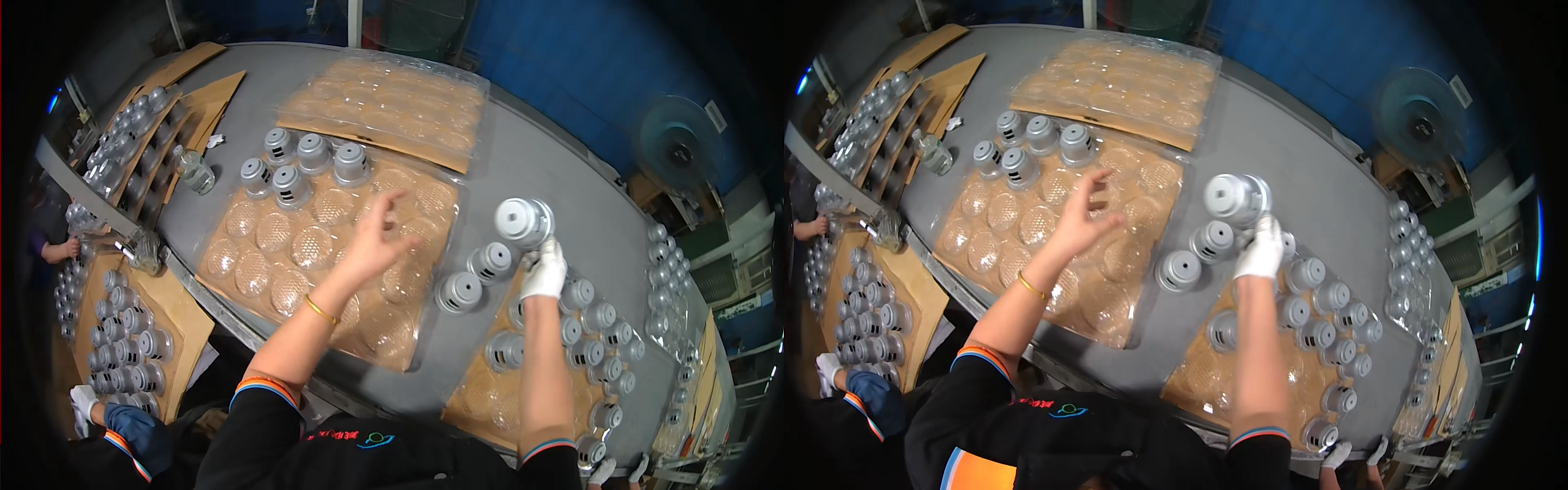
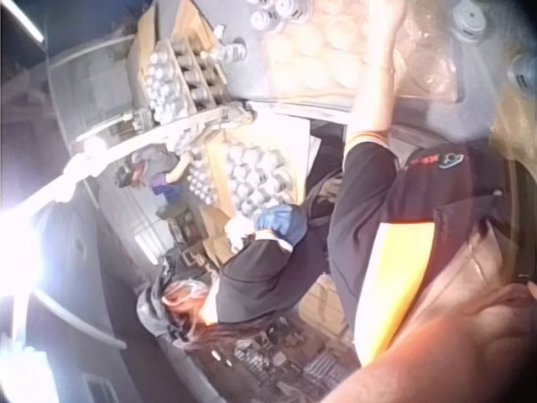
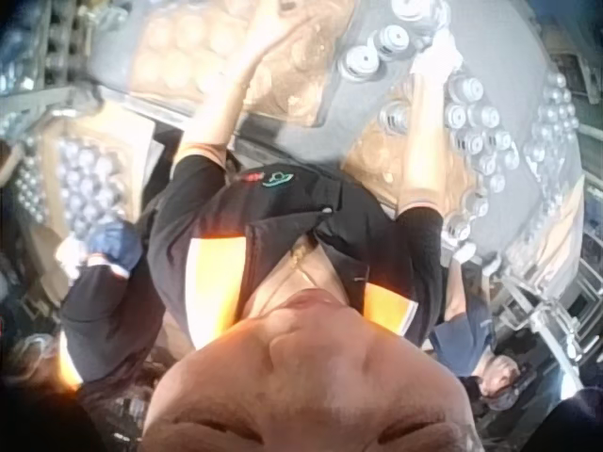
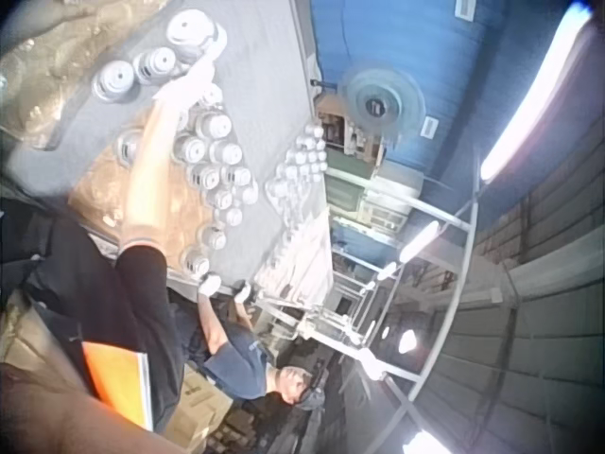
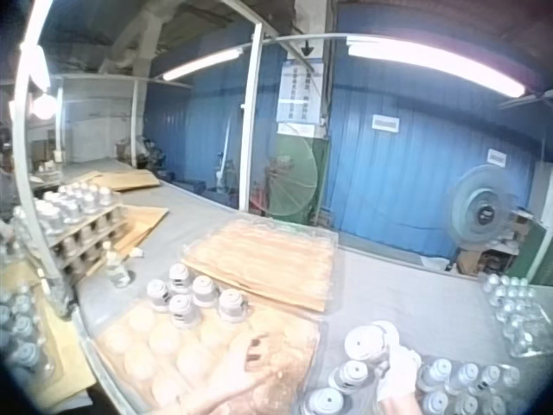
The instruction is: The person sorts and arranges metal parts onto trays by hand, using cardboard dividers to separate them.
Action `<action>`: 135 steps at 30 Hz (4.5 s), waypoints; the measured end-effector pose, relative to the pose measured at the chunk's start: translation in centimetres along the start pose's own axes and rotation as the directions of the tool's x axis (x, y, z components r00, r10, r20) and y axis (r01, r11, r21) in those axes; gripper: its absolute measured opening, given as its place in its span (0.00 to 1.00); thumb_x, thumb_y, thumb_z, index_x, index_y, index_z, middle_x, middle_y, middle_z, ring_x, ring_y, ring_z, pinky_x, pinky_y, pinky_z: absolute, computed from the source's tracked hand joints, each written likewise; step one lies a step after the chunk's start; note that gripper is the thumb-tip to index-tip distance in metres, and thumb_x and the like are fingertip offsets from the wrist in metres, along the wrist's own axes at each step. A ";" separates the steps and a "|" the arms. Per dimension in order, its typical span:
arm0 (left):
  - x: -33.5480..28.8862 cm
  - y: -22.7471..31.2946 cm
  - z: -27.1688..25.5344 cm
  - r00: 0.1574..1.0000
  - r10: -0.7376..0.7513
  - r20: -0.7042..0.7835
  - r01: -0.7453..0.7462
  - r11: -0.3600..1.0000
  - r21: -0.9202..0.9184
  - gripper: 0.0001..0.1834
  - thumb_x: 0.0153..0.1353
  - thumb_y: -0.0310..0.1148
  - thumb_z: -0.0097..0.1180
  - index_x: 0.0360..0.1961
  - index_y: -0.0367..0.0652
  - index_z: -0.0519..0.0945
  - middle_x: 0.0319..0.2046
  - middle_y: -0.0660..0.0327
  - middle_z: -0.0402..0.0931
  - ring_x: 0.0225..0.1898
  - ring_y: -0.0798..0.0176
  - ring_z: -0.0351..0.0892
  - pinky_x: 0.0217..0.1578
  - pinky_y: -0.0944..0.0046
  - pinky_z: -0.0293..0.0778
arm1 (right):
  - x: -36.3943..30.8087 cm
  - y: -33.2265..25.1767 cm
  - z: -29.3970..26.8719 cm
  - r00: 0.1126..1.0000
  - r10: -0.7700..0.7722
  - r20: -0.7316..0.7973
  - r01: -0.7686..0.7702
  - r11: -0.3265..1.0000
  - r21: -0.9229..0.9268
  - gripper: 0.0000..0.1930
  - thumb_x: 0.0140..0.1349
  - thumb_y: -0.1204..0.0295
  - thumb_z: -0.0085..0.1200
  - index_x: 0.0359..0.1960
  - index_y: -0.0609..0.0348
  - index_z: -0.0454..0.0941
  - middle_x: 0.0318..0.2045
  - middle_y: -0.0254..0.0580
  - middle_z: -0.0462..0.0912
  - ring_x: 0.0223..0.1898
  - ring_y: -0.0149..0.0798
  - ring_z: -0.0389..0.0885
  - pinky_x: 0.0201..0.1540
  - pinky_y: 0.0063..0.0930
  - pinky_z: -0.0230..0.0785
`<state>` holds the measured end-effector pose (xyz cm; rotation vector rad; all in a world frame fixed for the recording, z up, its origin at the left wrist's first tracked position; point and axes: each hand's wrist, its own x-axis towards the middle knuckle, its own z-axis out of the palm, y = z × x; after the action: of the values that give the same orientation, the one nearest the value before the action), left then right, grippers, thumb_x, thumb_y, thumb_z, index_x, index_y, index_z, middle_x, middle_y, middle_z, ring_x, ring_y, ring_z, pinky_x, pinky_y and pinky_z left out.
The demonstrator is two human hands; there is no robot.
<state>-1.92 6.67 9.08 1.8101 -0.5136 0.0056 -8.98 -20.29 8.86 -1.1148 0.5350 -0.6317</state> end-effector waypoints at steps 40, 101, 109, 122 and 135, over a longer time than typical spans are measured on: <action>6.4 -9.7 -12.2 0.883 0.273 -0.383 0.057 0.746 0.663 0.35 0.36 0.29 0.65 0.51 0.42 0.67 0.51 0.50 0.65 0.55 0.47 0.61 0.55 0.53 0.58 | -4.9 -3.0 10.4 0.868 0.078 0.490 -0.233 0.936 0.263 0.14 0.63 0.63 0.45 0.42 0.61 0.72 0.29 0.34 0.74 0.24 0.27 0.71 0.28 0.17 0.65; -2.6 3.5 -0.8 0.625 0.775 -0.092 -0.779 0.611 -0.144 0.38 0.38 0.28 0.68 0.52 0.47 0.62 0.53 0.48 0.56 0.56 0.44 0.62 0.52 0.50 0.65 | -14.1 0.9 -17.4 0.915 -0.384 -0.127 -0.193 -0.137 -0.972 0.44 0.32 0.64 0.69 0.56 0.58 0.63 0.53 0.52 0.68 0.52 0.52 0.68 0.56 0.41 0.59; -3.1 4.3 0.4 0.410 0.906 0.106 -0.909 0.415 -0.036 0.31 0.36 0.23 0.64 0.46 0.56 0.71 0.55 0.56 0.59 0.56 0.43 0.62 0.51 0.48 0.67 | -15.8 -6.4 0.9 0.926 -0.018 0.378 0.167 0.916 -0.366 0.21 0.57 0.69 0.51 0.52 0.64 0.67 0.29 0.38 0.75 0.19 0.24 0.71 0.23 0.16 0.64; 8.3 -17.8 -22.9 0.845 0.055 -0.532 0.502 0.257 0.825 0.47 0.34 0.34 0.65 0.60 0.52 0.57 0.59 0.47 0.56 0.60 0.46 0.55 0.58 0.56 0.56 | -11.8 -2.7 0.7 0.894 0.328 0.306 -0.446 0.578 0.683 0.11 0.61 0.68 0.40 0.40 0.58 0.70 0.32 0.39 0.76 0.32 0.34 0.76 0.37 0.26 0.72; 9.3 -24.2 -24.8 0.870 -0.210 -0.445 0.481 0.554 0.679 0.39 0.36 0.33 0.67 0.54 0.51 0.66 0.50 0.49 0.65 0.49 0.47 0.70 0.49 0.57 0.67 | -12.0 -2.5 -3.3 0.871 0.436 0.227 -0.428 0.447 0.785 0.08 0.62 0.60 0.46 0.31 0.48 0.71 0.16 0.23 0.63 0.18 0.20 0.62 0.21 0.14 0.58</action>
<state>21.21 31.32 -3.01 2.6915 0.1607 0.2829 -20.21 -14.85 11.01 -0.0392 0.4238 -0.3407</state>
